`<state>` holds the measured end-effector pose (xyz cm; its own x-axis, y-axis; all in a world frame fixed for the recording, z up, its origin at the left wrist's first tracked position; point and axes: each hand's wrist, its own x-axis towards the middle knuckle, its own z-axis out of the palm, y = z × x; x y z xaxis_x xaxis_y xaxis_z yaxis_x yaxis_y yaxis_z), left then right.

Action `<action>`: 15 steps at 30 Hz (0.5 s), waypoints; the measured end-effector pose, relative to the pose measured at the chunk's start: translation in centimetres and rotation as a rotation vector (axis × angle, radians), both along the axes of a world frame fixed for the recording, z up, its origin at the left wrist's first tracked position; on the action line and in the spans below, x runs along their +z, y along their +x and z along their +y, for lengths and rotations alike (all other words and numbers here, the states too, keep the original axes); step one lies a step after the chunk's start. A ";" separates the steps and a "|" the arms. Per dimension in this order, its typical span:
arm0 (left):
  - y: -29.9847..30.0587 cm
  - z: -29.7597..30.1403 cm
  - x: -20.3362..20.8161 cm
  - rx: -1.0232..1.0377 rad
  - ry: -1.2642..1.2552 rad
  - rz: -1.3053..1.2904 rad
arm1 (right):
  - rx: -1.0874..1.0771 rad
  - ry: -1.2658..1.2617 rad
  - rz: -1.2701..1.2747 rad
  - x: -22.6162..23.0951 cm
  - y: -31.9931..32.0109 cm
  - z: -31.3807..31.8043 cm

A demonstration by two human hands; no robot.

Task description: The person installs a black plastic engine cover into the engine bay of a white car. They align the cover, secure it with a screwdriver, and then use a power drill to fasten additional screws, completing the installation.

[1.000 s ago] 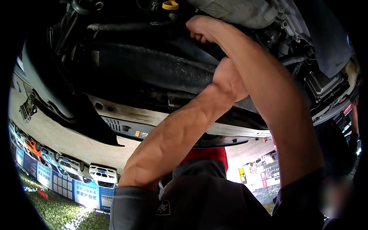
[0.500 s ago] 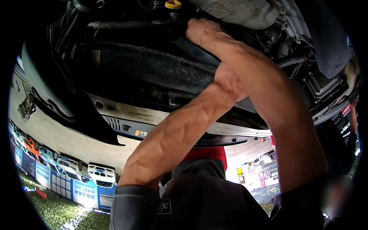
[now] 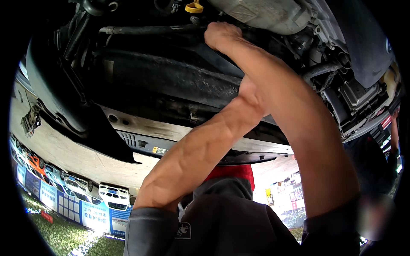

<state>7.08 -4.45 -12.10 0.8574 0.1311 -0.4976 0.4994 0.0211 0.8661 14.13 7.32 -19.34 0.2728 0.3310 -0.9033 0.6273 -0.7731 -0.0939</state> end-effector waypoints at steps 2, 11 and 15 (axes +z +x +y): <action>-0.4 -0.3 -0.2 -0.032 0.069 0.011 | -0.098 -0.025 0.006 -1.1 -0.2 -0.2; 0.0 1.8 2.1 -0.321 0.611 -0.047 | -0.875 -0.178 0.328 -3.6 -0.1 -1.4; -0.5 1.5 2.0 -0.290 0.619 -0.079 | -0.988 -0.206 0.332 -2.8 0.1 -1.6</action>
